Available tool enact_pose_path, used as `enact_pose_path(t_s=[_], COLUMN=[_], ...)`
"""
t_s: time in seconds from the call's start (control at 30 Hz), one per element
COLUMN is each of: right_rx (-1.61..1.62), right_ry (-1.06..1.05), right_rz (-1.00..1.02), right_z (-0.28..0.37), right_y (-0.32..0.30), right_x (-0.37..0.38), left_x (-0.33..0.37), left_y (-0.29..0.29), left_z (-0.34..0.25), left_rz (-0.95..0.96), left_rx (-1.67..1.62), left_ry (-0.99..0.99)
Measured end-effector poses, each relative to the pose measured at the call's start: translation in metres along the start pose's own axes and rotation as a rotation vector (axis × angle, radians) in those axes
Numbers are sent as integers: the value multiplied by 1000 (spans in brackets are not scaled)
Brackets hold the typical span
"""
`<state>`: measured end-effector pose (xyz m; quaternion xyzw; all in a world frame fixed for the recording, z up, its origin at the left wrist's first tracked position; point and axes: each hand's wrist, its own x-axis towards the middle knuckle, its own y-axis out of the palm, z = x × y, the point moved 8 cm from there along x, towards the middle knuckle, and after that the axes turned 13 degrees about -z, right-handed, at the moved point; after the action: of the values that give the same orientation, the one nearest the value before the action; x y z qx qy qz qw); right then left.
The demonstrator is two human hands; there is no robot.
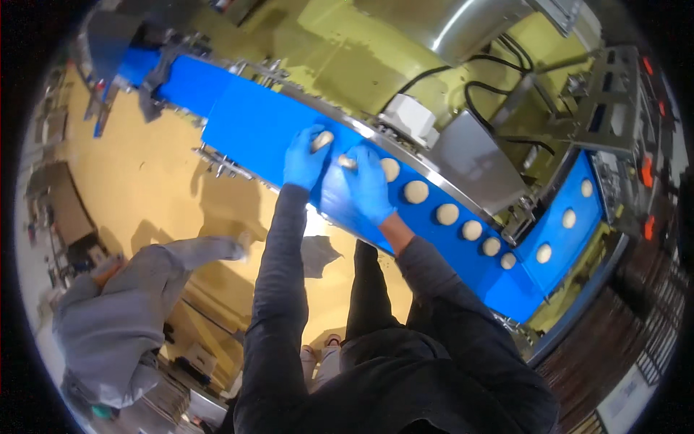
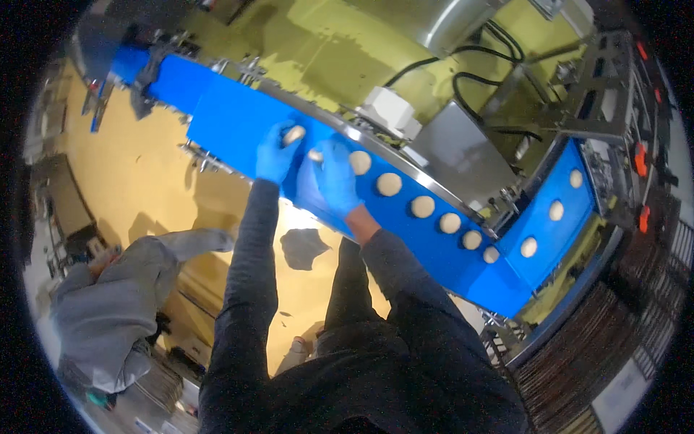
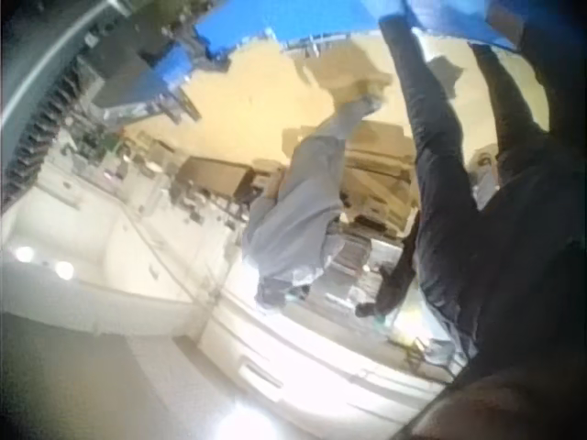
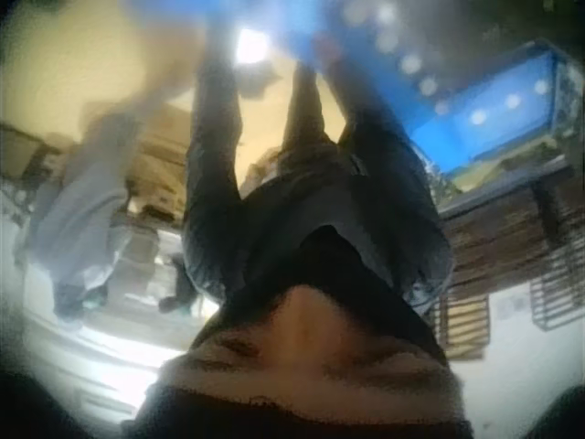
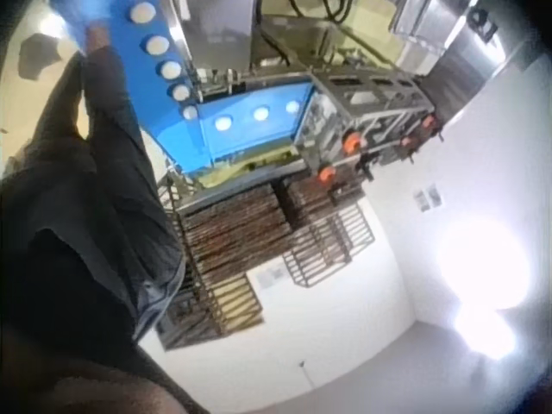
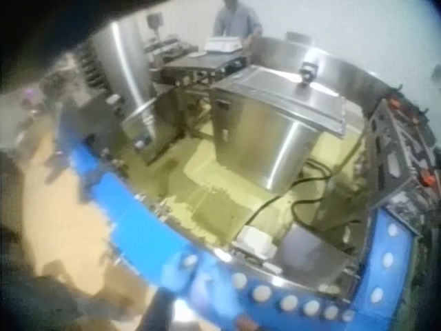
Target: The person picks up small, round dough balls from a blue conveyor belt and places them into the circular indentations of a metal baking tray. The person repeats this process, filling the tray with dough balls.
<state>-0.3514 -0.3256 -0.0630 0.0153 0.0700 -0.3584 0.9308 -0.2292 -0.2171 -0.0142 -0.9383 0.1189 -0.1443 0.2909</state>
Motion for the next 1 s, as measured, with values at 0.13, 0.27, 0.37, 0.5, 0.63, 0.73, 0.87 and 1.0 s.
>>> enact_pose_path(t_s=[0.13, 0.27, 0.37, 0.5, 0.63, 0.73, 0.87, 1.0], right_rx=[132, 2, -639, -673, -170, -162, 301, -87], right_ry=[103, 266, 212, 249, 121, 115, 105, 165], right_rz=[-228, -424, -447, -426, -331, -439, -642, -754], right_z=[55, 39, 30, -66, 24, 3, 58, 191], right_y=[-48, -96, -122, -105, -88, -117, -210, -402], right_x=[-45, -56, -39, -37, -37, -69, -135, -267], left_x=[-21, -44, -35, -54, -59, -63, -69, -114], left_y=[-3, 25, 57, 81, 83, 97, 67, 50], left_z=[23, 61, 12, -34, 15, 39, -32, -244], left_rz=[-124, 188, 409, 458, 275, 283, 223, 204], left_rx=[-319, -663, 129, -29, -371, -240, -777, -115], left_ry=[-136, -648, -404, -255, -344, -196, -306, 204])
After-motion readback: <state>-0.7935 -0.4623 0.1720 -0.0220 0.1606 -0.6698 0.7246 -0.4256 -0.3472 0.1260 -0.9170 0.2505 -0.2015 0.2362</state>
